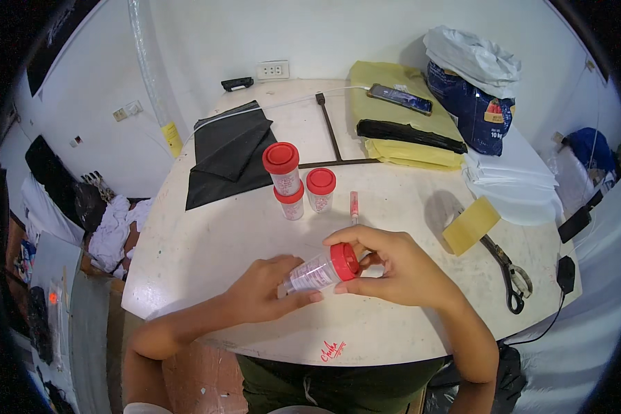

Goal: The person is writing information on white labels using a marker and then sticking those labels onto small plastic containers with red lids.

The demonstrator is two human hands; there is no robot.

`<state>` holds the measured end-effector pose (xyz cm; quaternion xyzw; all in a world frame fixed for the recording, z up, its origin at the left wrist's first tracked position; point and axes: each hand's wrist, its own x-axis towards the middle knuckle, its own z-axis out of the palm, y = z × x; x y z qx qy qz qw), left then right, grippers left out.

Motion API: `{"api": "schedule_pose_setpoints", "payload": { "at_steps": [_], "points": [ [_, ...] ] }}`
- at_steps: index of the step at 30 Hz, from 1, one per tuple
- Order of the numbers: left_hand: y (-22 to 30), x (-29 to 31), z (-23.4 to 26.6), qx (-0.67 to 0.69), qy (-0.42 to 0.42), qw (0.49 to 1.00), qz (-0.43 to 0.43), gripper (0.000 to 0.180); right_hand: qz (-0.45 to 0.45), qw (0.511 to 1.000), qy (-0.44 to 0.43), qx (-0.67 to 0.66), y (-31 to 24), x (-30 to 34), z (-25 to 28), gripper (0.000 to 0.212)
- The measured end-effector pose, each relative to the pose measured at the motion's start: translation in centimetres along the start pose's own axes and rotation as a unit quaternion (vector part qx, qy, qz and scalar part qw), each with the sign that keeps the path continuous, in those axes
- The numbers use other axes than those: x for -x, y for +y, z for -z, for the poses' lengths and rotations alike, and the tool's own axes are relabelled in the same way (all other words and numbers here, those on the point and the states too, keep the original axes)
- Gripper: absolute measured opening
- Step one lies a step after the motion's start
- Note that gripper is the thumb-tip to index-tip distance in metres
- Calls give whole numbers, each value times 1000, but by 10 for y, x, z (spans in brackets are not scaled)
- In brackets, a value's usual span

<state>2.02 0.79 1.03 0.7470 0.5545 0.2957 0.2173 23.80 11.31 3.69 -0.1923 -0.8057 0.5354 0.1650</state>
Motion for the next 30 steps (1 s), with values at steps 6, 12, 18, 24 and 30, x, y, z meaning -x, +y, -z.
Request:
{"api": "schedule_pose_setpoints", "payload": {
  "at_steps": [6, 12, 18, 24, 30],
  "points": [
    [-17, 3, -16, 55, 20, 998, -31, 48, -26, 999, -18, -41, 5, -2, 5, 57],
    [-16, 7, -16, 31, 23, 998, -53, 49, 32, 999, -21, -11, 5, -3, -4, 52],
    [-11, 3, -13, -221, 179, 937, -203, 46, -175, 983, -49, -11, 0, -2, 1, 48],
    [-13, 4, -12, -57, 81, 991, -89, 44, 145, 986, 53, 65, -4, -4, -8, 42],
    [-14, 1, -8, -288, 213, 904, -235, 42, -114, 987, 52, -100, -9, -4, -16, 33]
  ]
}}
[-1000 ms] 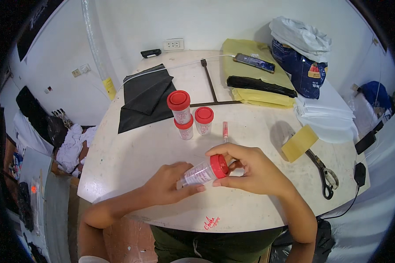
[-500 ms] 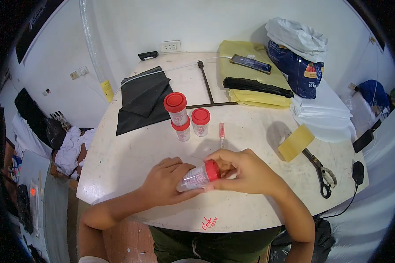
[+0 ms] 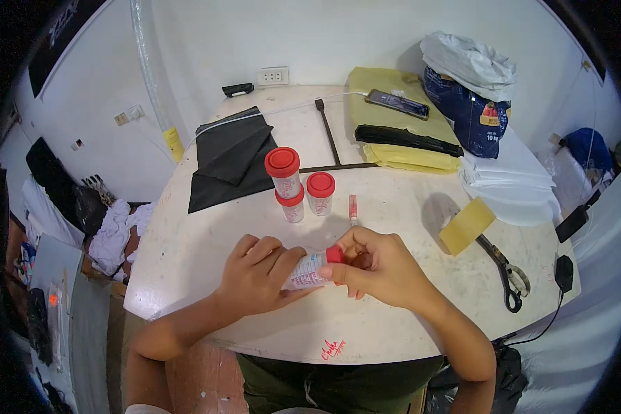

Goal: The person is writing information on white labels using a marker and then sticking those labels onto small plastic containers with red lids.

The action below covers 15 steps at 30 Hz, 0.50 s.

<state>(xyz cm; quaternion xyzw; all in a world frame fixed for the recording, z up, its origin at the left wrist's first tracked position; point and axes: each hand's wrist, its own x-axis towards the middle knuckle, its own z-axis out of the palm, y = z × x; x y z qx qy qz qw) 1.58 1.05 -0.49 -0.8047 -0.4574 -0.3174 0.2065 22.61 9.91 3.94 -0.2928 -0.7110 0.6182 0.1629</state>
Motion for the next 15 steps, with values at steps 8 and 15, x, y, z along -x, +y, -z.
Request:
{"api": "schedule_pose_setpoints", "payload": {
  "at_steps": [8, 15],
  "points": [
    [2, 5, -6, 695, -352, 509, 367, 57, 363, 882, 96, 285, 15, -1, 2, 29],
    [9, 3, -4, 720, -339, 475, 374, 54, 476, 775, 122, 397, 35, -14, -4, 28]
  ]
}}
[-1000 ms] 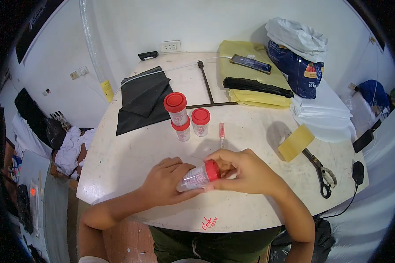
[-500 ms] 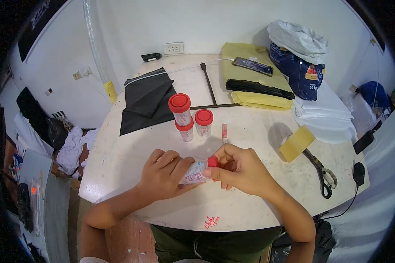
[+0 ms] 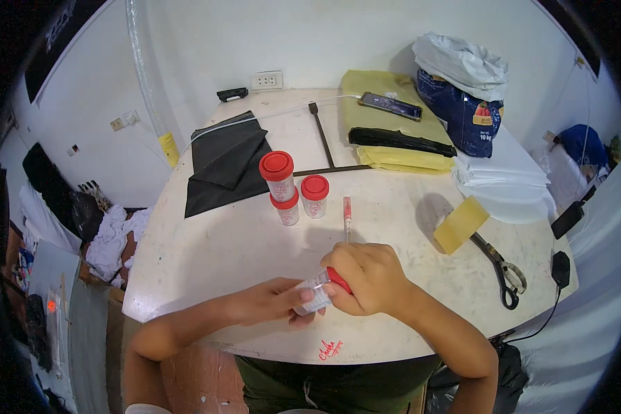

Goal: The person is writing information on white labels using a marker and then sticking those labels onto small plastic containers with red lids.

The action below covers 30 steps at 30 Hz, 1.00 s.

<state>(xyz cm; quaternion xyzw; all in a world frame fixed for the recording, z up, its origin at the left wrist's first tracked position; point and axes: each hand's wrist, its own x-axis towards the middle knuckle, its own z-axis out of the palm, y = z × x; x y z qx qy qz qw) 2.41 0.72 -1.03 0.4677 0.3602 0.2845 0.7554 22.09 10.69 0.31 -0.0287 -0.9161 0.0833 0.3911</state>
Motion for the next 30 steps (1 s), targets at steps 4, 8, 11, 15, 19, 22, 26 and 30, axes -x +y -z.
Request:
{"api": "schedule_pose_setpoints", "payload": {
  "at_steps": [4, 8, 11, 15, 19, 22, 26, 30],
  "points": [
    [6, 3, -4, -207, 116, 970, -45, 44, -121, 991, -50, 9, -7, 0, -2, 22],
    [9, 8, -7, -262, 160, 951, -38, 45, -292, 943, -116, -106, -18, -14, 4, 19],
    [14, 6, 1, -192, 158, 969, -8, 44, -382, 871, -124, -283, -11, -14, 2, 21],
    [20, 12, 9, -375, 257, 871, -186, 29, -367, 871, -65, -320, -2, -22, 14, 26],
    [34, 20, 28, -457, 440, 661, -401, 23, -253, 967, 23, -38, 21, -56, 51, 38],
    [34, 14, 52, -443, 500, 607, -431, 41, -221, 973, 26, -61, 51, -77, 57, 45],
    [26, 1, 66, -416, 485, 670, -379, 60, -250, 962, -55, -91, 73, -94, 39, 46],
    [18, -8, 77, -414, 458, 722, -311, 70, -256, 958, -57, -116, 79, -90, 8, 47]
  ]
}}
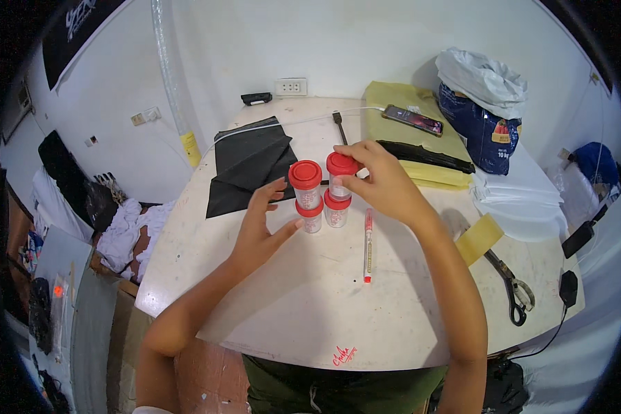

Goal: The person is writing information on white labels using a marker and then sticking those labels onto small plastic containers with red lids.

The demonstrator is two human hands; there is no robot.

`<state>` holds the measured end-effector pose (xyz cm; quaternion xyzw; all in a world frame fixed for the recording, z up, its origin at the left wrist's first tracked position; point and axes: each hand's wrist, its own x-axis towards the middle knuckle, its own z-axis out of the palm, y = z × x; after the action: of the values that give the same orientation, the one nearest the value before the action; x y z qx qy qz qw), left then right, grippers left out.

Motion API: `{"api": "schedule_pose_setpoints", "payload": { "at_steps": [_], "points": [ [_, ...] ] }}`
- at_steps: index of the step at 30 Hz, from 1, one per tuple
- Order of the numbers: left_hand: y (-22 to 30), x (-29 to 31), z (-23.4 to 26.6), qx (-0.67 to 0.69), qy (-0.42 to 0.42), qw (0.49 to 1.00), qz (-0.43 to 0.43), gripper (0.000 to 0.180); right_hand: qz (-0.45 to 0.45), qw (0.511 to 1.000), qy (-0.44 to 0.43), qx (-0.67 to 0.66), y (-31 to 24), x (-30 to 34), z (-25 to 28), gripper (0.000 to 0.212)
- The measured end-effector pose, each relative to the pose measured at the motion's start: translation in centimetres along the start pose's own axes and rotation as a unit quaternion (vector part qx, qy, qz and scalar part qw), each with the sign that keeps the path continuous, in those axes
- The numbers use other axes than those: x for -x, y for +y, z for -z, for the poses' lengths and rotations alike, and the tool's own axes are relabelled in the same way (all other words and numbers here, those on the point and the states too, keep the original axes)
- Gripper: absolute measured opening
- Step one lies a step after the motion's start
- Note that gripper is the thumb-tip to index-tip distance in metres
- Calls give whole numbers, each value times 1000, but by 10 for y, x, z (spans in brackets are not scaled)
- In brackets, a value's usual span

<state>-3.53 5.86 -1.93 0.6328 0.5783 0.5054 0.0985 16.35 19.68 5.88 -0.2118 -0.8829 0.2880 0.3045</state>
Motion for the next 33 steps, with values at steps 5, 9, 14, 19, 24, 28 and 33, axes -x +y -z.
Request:
{"api": "schedule_pose_setpoints", "payload": {
  "at_steps": [5, 9, 14, 19, 24, 28, 33],
  "points": [
    [-15, -1, -12, 25, -47, 998, 17, 77, 8, 998, -26, -53, 12, -1, 3, 49],
    [-19, -1, -18, 40, -72, 997, 13, 81, -22, 992, -45, -114, 12, 2, -5, 62],
    [-6, -5, -20, 123, -41, 991, 33, 81, -20, 991, -28, -132, 15, 6, -10, 75],
    [-3, -19, -30, 165, 12, 986, -5, 70, -25, 979, -38, -199, 12, 0, -10, 75],
    [-6, -19, -16, 59, 111, 991, -49, 51, 1, 972, 131, -193, 22, 2, 2, 63],
    [2, -15, 20, 38, 85, 995, -24, 53, -81, 986, 110, -95, 51, 4, 14, 48],
    [-30, -14, 29, 85, -119, 973, 176, 55, -88, 994, -10, -65, 57, 9, 6, 48]
  ]
}}
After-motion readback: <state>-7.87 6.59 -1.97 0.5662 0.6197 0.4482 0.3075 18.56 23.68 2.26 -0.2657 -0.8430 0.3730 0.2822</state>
